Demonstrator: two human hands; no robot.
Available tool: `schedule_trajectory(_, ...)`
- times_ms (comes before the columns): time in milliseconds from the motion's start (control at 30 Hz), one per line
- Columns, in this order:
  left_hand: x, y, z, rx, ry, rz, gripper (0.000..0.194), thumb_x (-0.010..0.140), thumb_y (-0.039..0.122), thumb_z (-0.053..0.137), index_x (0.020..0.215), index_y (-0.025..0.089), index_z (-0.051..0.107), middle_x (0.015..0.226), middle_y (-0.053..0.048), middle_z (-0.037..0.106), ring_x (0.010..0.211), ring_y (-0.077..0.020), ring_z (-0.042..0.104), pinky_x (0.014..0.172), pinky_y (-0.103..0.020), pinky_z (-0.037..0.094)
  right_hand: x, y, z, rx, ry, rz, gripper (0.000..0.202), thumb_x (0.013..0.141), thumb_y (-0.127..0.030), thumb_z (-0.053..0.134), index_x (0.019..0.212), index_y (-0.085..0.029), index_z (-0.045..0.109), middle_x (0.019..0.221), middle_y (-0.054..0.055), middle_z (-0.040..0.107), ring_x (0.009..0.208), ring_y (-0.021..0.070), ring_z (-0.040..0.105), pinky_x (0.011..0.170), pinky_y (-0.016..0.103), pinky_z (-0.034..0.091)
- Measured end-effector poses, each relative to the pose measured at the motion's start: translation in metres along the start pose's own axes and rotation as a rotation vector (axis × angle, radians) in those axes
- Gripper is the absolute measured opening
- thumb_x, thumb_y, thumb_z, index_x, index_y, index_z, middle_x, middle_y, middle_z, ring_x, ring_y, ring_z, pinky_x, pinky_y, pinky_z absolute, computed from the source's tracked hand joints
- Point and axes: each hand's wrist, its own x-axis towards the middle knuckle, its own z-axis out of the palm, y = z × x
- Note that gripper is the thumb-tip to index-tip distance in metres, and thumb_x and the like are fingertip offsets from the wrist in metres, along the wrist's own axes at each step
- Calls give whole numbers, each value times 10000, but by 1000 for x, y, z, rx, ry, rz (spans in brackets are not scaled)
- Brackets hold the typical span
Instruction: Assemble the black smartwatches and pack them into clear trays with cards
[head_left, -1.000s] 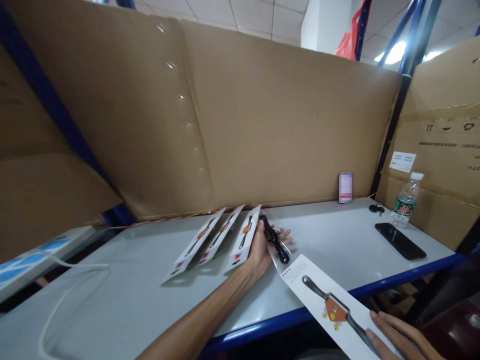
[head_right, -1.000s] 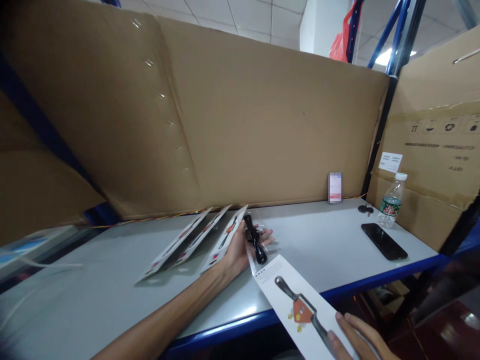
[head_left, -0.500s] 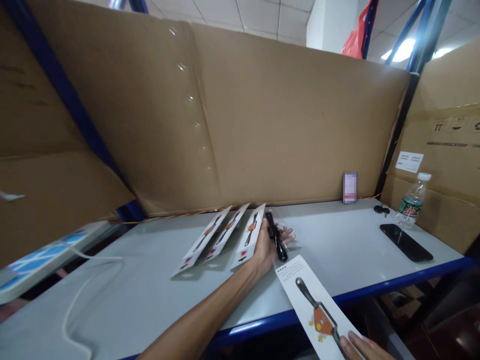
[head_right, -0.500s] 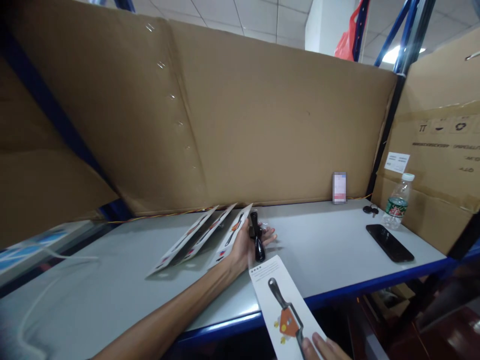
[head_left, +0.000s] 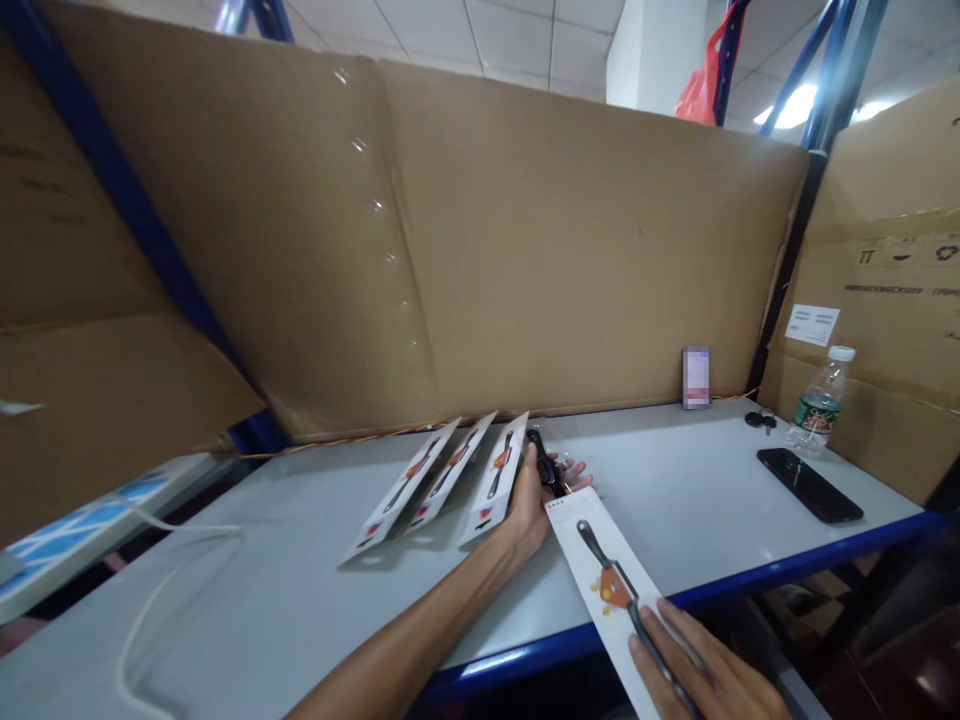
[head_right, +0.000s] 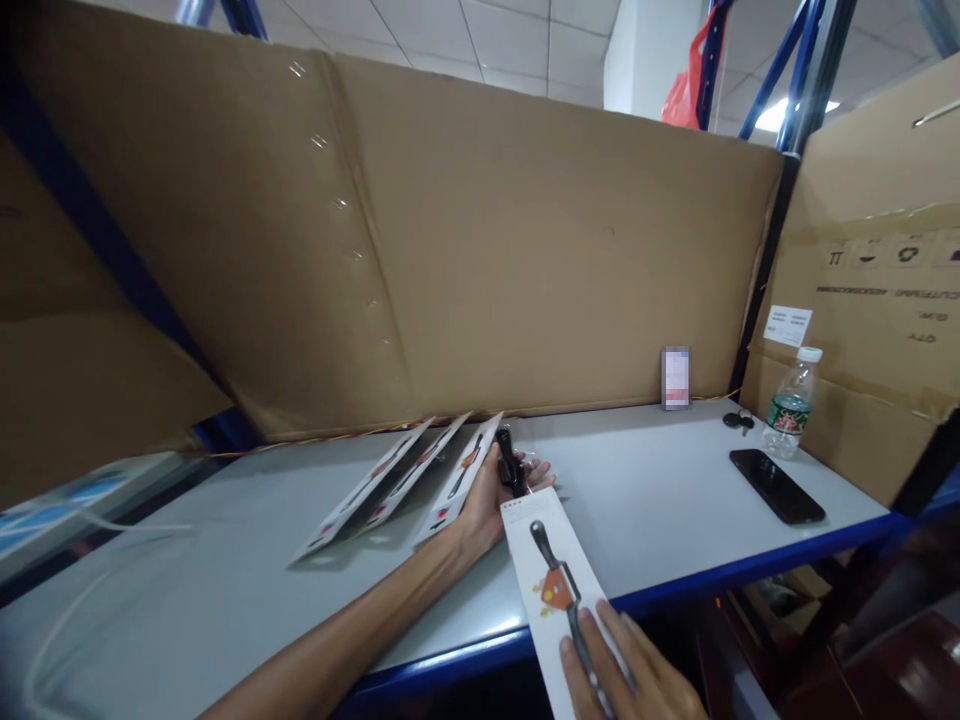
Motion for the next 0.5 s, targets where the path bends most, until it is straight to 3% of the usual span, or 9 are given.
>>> schedule_trajectory(133,-8,2,0,43,-44,-64,383,974,498,464,862,161,606,717,-79,703,664,-248,724,707,-448,621,51,5,24,87,-17,78,549,910,-143,472,1455,-86,511,1425,155,588,1336,318,534,1076,476,505)
schedule_trajectory(300,-16,7,0,30,-118,-125,509,998,481,385,1026,68,682,784,-160,741,649,-256,726,672,-385,615,107,12,57,139,-43,137,630,845,-105,484,1471,-43,470,1441,200,558,1349,351,493,1113,529,442)
schedule_trajectory(500,-9,9,-7,36,-168,-122,506,960,510,477,1039,61,698,776,-150,745,643,-244,724,651,-346,612,121,12,90,96,21,112,554,867,-81,476,1418,-39,516,1385,209,594,1339,347,489,1113,515,414)
